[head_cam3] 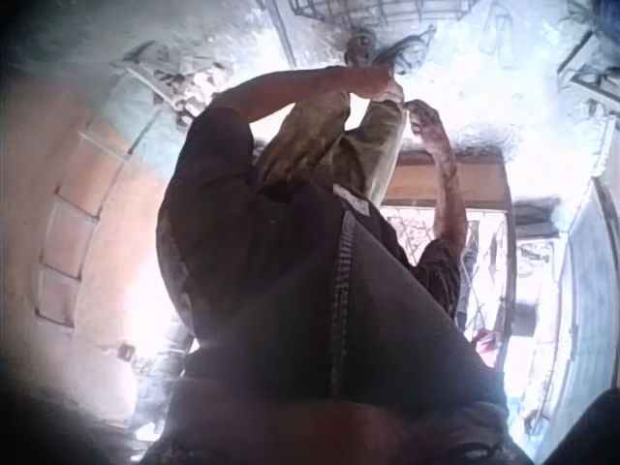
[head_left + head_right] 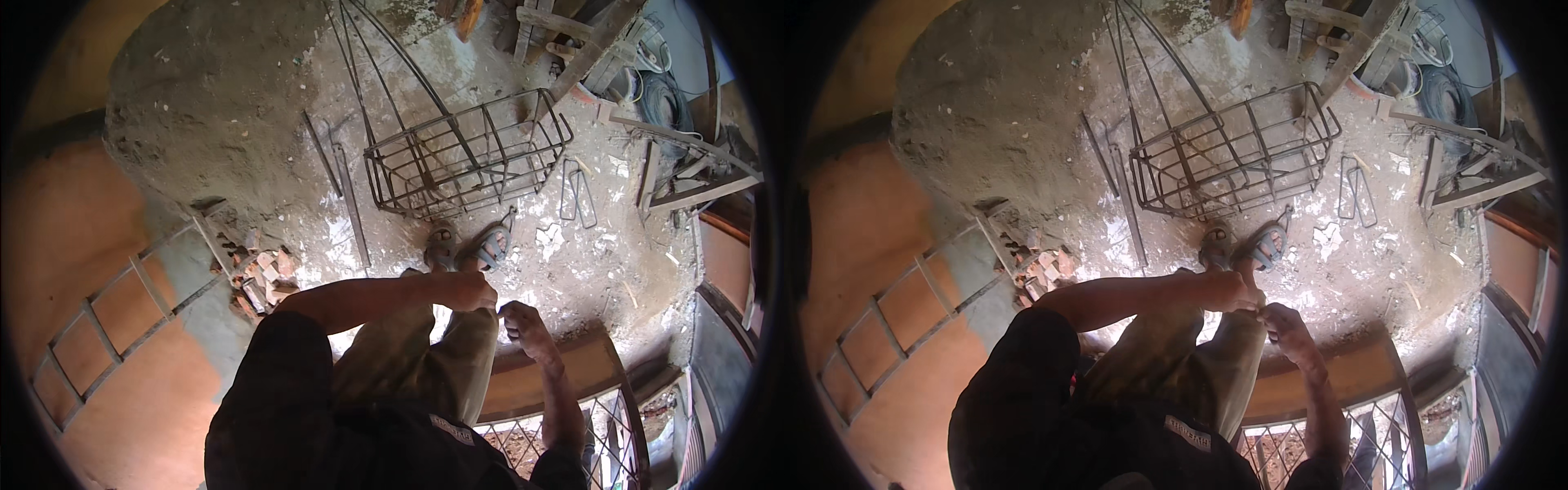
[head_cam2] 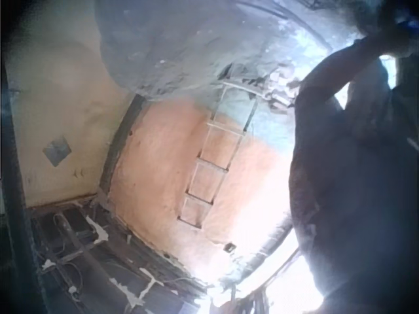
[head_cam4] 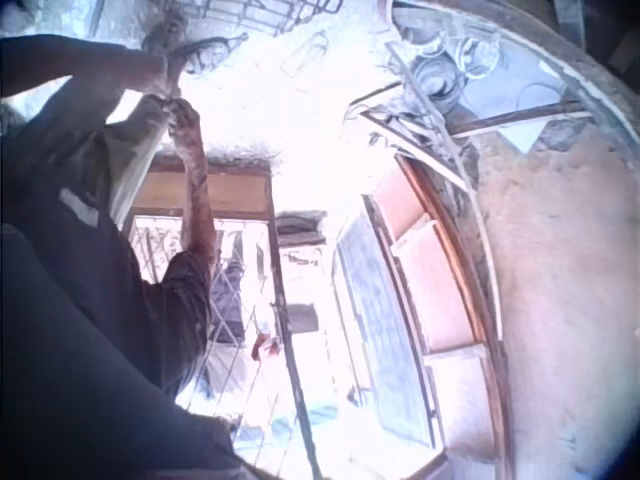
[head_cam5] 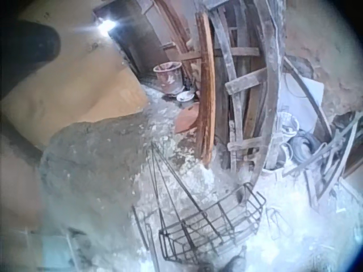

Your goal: The person assembles a metal frame by bending and connecting metal rods using a hammer. They repeatedly adjust the frame's position and secure joints by striking them with the hammer.

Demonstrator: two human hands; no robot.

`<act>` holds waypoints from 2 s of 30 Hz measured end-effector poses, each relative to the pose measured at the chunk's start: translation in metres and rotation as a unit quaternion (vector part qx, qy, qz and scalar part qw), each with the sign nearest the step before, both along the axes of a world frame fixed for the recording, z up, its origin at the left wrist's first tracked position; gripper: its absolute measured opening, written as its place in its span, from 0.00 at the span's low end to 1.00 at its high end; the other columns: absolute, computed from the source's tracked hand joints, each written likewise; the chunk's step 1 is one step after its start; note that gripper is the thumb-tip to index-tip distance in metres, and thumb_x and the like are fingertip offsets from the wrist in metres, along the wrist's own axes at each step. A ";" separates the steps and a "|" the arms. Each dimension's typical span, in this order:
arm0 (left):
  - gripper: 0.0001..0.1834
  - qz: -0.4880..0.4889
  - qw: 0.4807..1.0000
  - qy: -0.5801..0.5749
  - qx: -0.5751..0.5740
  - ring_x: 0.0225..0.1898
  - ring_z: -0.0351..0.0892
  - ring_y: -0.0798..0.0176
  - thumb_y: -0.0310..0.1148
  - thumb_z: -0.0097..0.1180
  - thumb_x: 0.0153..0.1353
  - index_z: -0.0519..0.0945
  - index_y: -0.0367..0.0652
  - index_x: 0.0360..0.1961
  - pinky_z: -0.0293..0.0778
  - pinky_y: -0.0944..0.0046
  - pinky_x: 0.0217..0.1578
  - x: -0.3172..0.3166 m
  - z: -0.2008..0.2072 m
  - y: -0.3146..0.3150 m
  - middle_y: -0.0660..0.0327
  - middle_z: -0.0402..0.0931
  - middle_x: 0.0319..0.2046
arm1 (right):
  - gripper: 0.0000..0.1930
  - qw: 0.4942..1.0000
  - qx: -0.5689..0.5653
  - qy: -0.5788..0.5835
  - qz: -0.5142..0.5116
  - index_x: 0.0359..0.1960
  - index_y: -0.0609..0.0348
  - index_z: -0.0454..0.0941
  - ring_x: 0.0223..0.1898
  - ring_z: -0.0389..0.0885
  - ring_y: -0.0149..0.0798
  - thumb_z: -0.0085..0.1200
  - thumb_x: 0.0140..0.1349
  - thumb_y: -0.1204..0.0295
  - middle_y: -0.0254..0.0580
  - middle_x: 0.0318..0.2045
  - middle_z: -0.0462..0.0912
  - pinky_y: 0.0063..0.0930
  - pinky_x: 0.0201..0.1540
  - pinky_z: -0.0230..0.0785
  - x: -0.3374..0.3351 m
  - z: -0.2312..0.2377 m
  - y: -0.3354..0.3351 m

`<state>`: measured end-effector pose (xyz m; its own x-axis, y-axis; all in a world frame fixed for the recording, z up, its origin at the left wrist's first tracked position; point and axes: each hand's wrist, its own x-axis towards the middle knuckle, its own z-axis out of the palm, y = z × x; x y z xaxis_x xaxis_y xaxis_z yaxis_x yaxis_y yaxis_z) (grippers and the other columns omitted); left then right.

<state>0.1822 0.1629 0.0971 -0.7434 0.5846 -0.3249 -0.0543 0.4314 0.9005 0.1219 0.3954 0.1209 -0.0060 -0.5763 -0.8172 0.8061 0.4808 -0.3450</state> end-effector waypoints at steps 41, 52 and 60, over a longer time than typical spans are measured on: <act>0.20 0.813 0.554 -0.155 -0.086 0.33 0.79 0.38 0.35 0.52 0.62 0.70 0.31 0.50 0.70 0.47 0.32 -0.172 -0.242 0.091 0.38 0.77 0.29 | 0.06 0.419 -0.193 0.694 0.552 0.32 0.54 0.81 0.39 0.81 0.44 0.54 0.53 0.72 0.41 0.32 0.80 0.37 0.40 0.76 -0.233 -0.249 -0.181; 0.12 0.718 0.501 -0.374 0.307 0.12 0.54 0.74 0.34 0.52 0.61 0.73 0.47 0.20 0.50 0.68 0.13 -0.130 -0.215 0.036 0.70 0.60 0.14 | 0.03 0.770 -0.070 0.611 0.170 0.33 0.59 0.73 0.28 0.79 0.57 0.49 0.64 0.75 0.54 0.24 0.78 0.41 0.27 0.70 -0.176 -0.229 -0.128; 0.05 0.512 0.808 0.118 -0.265 0.24 0.77 0.47 0.32 0.56 0.47 0.78 0.42 0.20 0.72 0.52 0.25 -0.116 -0.245 0.028 0.52 0.76 0.20 | 0.06 0.659 -0.077 0.728 0.173 0.35 0.55 0.73 0.29 0.77 0.49 0.53 0.56 0.78 0.44 0.23 0.75 0.41 0.29 0.70 -0.156 -0.254 -0.113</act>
<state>0.0665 0.1905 -0.1479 -0.8275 -0.5514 -0.1055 -0.4805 0.5984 0.6412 -0.0343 0.2824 -0.1332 -0.5654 -0.8245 -0.0218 -0.5825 0.4179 -0.6972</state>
